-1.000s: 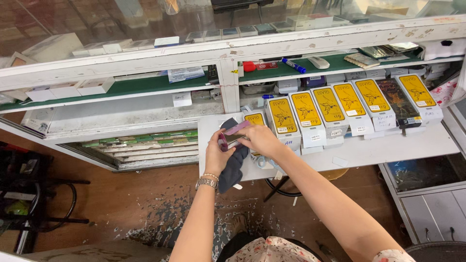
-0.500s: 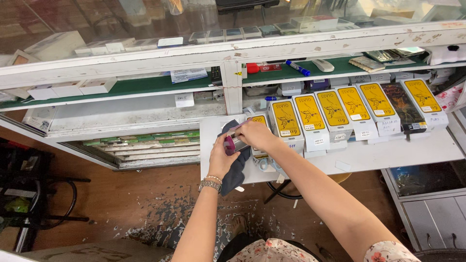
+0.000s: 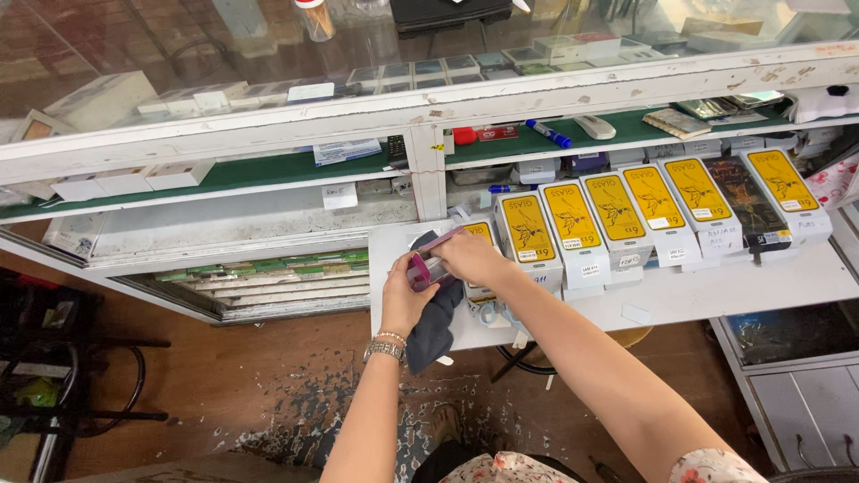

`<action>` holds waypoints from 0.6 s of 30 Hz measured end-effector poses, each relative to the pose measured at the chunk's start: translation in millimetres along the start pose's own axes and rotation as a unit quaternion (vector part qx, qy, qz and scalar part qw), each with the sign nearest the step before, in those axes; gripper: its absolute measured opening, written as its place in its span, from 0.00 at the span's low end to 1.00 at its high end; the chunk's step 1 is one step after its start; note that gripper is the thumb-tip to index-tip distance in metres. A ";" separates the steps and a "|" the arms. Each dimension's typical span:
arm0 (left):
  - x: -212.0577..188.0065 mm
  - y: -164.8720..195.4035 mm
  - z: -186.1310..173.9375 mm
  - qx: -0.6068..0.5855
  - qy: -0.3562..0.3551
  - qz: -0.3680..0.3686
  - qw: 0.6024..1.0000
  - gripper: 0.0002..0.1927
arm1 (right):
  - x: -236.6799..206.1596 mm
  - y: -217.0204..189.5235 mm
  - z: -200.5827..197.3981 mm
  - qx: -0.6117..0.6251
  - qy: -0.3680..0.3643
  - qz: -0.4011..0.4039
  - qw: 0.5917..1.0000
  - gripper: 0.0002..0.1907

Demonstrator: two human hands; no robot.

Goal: The person wipes a stack of white paper with a dark cloth, then uses scissors to trim the edges of the stack. They also wipe a purple box and trim its edges with scissors.

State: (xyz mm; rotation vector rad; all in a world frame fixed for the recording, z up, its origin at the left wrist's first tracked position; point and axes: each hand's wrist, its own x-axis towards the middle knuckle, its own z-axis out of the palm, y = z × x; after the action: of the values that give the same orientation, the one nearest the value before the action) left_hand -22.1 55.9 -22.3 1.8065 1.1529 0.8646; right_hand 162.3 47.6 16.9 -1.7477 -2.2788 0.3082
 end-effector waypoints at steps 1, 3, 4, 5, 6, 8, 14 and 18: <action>4.1 6.3 -2.6 -0.010 0.003 -0.013 1.000 0.36 | -3.9 0.7 -8.8 0.020 0.033 -0.021 0.999 0.21; 13.7 20.5 -6.3 0.069 0.036 0.036 0.996 0.35 | -13.6 10.8 -33.3 0.012 0.091 -0.023 0.996 0.12; 21.2 29.1 -5.4 0.108 0.051 0.063 0.991 0.35 | -20.4 19.0 -47.4 0.046 0.125 0.003 0.991 0.11; 27.3 37.8 -2.2 0.122 0.055 0.078 0.988 0.34 | -31.4 27.9 -60.4 0.080 0.158 0.031 0.984 0.11; 33.9 46.6 4.1 0.136 0.057 0.094 0.985 0.34 | -44.3 36.9 -71.1 0.107 0.210 0.048 0.971 0.11; 46.4 62.2 21.1 0.153 0.057 0.127 0.978 0.34 | -68.5 56.6 -90.2 0.142 0.286 0.089 0.943 0.11; 51.2 60.0 81.9 0.218 0.000 0.170 0.961 0.36 | -163.5 117.8 -110.8 0.273 0.371 0.189 0.867 0.09; 33.9 46.0 106.3 0.290 -0.070 0.242 0.923 0.38 | -198.7 145.3 -101.8 0.300 0.439 0.185 0.827 0.07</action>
State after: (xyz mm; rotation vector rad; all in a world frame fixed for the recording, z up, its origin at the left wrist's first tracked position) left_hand 98.2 47.4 -24.0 2.6739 0.9360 0.6788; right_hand 377.2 -105.6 53.0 -1.5001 -1.0364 0.1912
